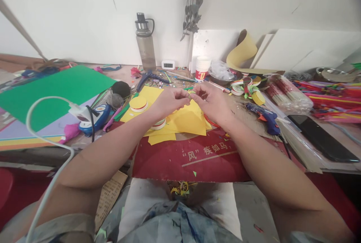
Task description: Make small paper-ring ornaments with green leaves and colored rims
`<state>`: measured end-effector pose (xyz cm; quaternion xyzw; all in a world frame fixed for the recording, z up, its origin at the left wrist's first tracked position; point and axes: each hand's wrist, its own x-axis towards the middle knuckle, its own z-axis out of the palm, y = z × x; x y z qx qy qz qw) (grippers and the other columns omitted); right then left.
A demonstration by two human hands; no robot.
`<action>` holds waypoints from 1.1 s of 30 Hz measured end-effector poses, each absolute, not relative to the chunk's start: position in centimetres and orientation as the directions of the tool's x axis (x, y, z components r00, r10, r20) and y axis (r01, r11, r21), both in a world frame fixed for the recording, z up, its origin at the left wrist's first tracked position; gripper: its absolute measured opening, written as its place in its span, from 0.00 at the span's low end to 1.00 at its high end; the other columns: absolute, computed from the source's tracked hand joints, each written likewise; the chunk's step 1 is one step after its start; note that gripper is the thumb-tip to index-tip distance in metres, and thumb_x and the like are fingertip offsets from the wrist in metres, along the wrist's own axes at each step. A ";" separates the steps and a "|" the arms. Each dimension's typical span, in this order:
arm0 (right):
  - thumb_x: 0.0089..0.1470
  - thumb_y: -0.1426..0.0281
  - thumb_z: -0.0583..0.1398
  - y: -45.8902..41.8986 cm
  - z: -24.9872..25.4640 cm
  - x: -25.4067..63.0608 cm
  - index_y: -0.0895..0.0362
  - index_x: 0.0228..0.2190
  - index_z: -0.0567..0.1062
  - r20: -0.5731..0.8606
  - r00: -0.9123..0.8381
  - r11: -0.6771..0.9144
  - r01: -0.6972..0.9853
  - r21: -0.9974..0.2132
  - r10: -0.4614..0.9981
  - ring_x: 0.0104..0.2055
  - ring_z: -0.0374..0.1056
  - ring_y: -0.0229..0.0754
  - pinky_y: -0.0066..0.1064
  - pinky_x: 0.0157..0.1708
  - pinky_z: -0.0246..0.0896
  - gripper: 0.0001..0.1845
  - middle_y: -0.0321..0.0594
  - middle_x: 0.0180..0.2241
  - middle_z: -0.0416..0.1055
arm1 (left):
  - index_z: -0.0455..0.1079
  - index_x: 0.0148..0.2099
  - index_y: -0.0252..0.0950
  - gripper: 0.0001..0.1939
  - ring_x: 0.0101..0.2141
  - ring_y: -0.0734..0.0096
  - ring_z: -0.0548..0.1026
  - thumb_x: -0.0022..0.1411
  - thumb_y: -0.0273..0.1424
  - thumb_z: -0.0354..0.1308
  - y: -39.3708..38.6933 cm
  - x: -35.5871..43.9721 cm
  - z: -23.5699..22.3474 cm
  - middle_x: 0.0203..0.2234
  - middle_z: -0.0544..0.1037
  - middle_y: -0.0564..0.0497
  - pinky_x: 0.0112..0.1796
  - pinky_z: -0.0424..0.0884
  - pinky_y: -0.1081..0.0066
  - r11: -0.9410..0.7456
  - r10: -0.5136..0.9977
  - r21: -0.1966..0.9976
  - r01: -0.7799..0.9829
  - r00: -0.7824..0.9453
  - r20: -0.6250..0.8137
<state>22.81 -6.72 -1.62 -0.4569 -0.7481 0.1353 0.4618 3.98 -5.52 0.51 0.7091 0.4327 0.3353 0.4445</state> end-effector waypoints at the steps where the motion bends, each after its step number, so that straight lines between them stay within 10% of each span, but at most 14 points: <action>1: 0.61 0.62 0.64 -6.6 -1.8 22.7 0.53 0.31 0.73 0.561 -0.138 0.533 0.555 -0.639 0.816 0.34 0.66 0.42 0.34 0.35 0.60 0.10 0.38 0.31 0.72 | 0.76 0.33 0.34 0.02 0.22 0.81 0.64 0.59 0.25 0.63 -5.6 4.0 0.5 0.21 0.70 0.57 0.23 0.58 0.77 -0.238 0.910 0.920 0.312 0.404 0.098; 18: 0.56 0.64 0.66 -6.2 -2.5 22.0 0.53 0.27 0.73 0.344 -0.088 0.355 0.254 -0.900 0.935 0.28 0.62 0.37 0.33 0.32 0.59 0.09 0.31 0.26 0.68 | 0.74 0.33 0.36 0.15 0.25 0.79 0.65 0.51 0.38 0.74 -4.5 4.2 -0.8 0.24 0.73 0.56 0.29 0.63 0.73 -0.305 0.916 0.952 -0.040 0.262 0.304; 33: 0.55 0.62 0.66 -6.2 -3.1 21.5 0.53 0.30 0.74 0.377 -0.099 0.389 0.184 -0.903 0.921 0.32 0.62 0.37 0.33 0.35 0.59 0.09 0.32 0.28 0.69 | 0.73 0.29 0.36 0.16 0.25 0.78 0.63 0.54 0.42 0.73 -4.5 4.0 -1.3 0.22 0.70 0.55 0.28 0.60 0.72 -0.311 0.924 0.949 0.050 0.249 0.290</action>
